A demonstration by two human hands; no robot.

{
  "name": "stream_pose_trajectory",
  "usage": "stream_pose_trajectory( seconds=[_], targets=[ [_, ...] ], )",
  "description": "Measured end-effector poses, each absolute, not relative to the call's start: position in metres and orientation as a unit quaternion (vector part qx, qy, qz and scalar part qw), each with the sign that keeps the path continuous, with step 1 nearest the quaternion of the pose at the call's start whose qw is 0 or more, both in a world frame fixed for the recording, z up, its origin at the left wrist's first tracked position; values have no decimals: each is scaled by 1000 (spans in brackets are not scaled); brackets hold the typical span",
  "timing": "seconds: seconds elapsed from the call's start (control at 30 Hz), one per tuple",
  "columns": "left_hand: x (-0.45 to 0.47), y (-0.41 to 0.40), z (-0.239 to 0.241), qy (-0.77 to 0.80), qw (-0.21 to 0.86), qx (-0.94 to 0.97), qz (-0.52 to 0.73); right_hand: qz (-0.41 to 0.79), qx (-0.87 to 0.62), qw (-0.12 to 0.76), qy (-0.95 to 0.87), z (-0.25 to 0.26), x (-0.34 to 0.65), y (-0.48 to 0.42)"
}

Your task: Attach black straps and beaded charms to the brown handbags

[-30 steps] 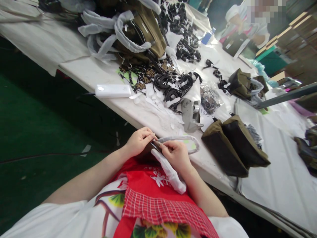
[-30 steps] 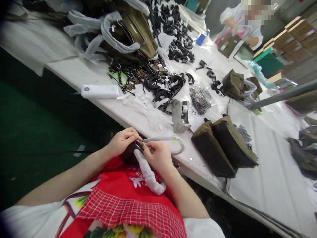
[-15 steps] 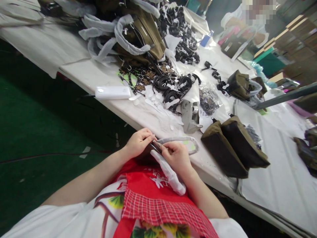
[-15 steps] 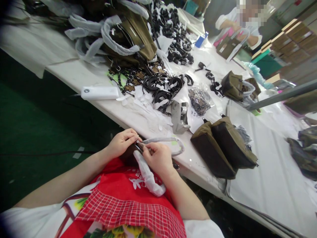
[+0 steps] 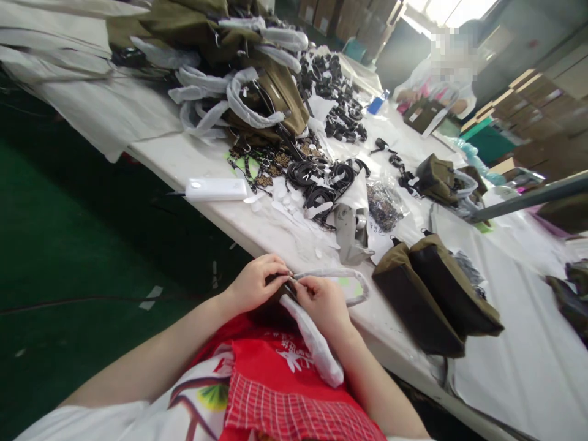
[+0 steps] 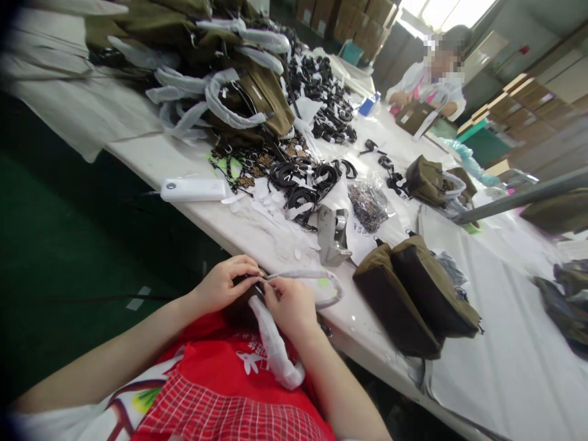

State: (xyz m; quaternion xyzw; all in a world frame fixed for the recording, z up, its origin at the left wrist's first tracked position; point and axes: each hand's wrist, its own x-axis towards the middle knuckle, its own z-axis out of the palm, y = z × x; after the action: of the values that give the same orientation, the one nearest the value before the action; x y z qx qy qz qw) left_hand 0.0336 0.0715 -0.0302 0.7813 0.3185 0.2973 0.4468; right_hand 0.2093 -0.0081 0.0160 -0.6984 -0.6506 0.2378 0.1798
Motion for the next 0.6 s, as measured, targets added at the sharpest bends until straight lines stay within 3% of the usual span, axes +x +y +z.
stream_pose_trajectory(
  seconds=[0.27,0.37,0.6],
  targets=[
    [30,74,-29,331,369,804,328,64,-661,95,-742,5,214,-7],
    [27,78,-18,354,375,773,370,80,-670,156,-721,-7,216,-4],
    [28,91,2,358,412,733,406,265,-591,315,-694,-32,208,12]
  ],
)
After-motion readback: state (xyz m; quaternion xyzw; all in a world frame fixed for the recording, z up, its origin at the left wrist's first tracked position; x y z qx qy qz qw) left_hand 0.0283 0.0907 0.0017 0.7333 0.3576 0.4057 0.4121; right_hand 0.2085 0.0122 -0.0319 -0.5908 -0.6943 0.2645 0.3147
